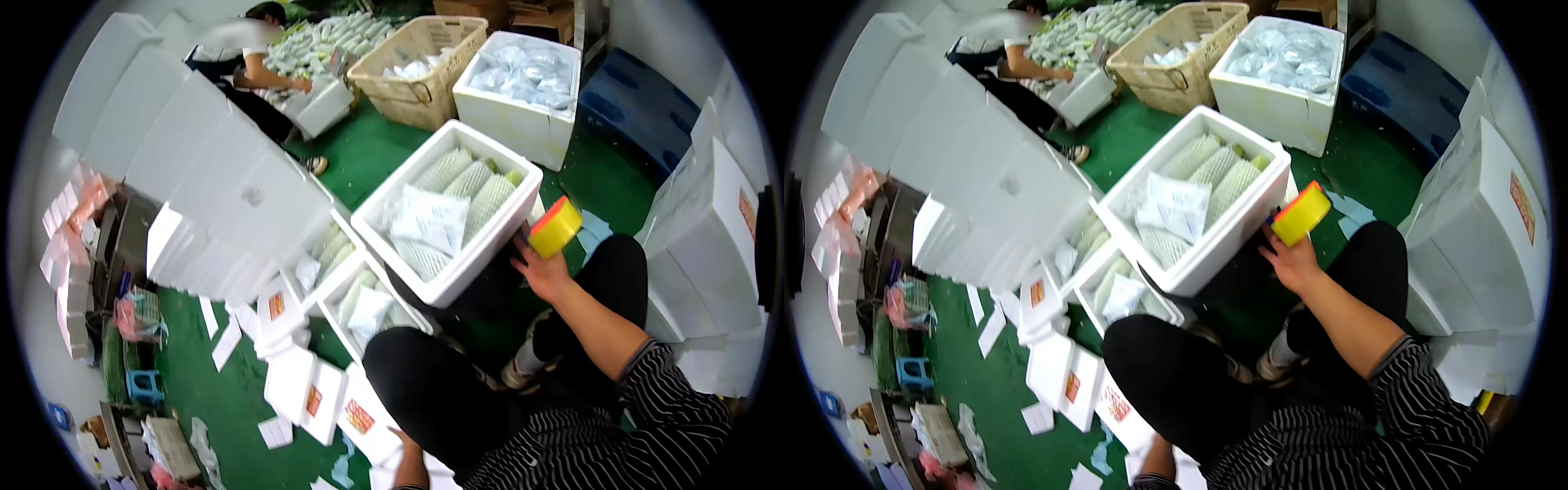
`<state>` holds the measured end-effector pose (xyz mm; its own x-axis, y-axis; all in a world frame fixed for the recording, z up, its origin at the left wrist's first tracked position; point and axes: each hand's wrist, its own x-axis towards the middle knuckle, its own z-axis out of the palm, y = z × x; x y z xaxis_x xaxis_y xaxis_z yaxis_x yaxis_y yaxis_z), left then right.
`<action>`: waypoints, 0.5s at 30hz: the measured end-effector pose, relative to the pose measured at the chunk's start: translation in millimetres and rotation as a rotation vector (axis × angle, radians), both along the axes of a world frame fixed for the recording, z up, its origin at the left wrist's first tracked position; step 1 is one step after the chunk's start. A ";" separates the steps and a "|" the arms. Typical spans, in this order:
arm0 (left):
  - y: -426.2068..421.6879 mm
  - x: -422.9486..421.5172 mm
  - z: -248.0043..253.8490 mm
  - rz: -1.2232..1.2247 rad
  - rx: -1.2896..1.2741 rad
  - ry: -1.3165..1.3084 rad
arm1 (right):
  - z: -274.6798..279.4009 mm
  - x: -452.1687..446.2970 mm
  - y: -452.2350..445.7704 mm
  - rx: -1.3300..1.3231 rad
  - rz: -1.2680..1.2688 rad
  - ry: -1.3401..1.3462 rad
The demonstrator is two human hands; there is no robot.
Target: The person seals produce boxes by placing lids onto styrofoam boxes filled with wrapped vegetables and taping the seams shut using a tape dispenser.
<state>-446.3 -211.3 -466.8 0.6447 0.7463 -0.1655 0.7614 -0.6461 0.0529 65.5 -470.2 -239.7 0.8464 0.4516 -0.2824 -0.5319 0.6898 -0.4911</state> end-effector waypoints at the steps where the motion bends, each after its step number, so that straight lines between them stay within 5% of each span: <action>1: -9.4 7.0 -4.4 0.026 0.010 0.018 | -3.2 1.0 -7.9 -0.026 0.048 -0.011; 9: -18.0 -34.0 7.2 0.049 0.082 -0.003 | -25.0 4.6 -10.6 -0.180 0.139 -0.163; 11: -6.5 -24.2 44.4 0.179 -0.009 0.050 | -32.1 3.6 -10.1 -0.214 0.173 -0.180; 15: -3.6 -42.6 102.2 0.106 0.095 -0.249 | -24.1 2.7 -7.8 -0.172 0.149 -0.127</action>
<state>-488.9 -214.9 -364.6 0.5741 0.8164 0.0618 0.7963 -0.5743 0.1900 68.2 -478.0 -263.8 0.8076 0.5285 -0.2616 -0.5481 0.5092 -0.6635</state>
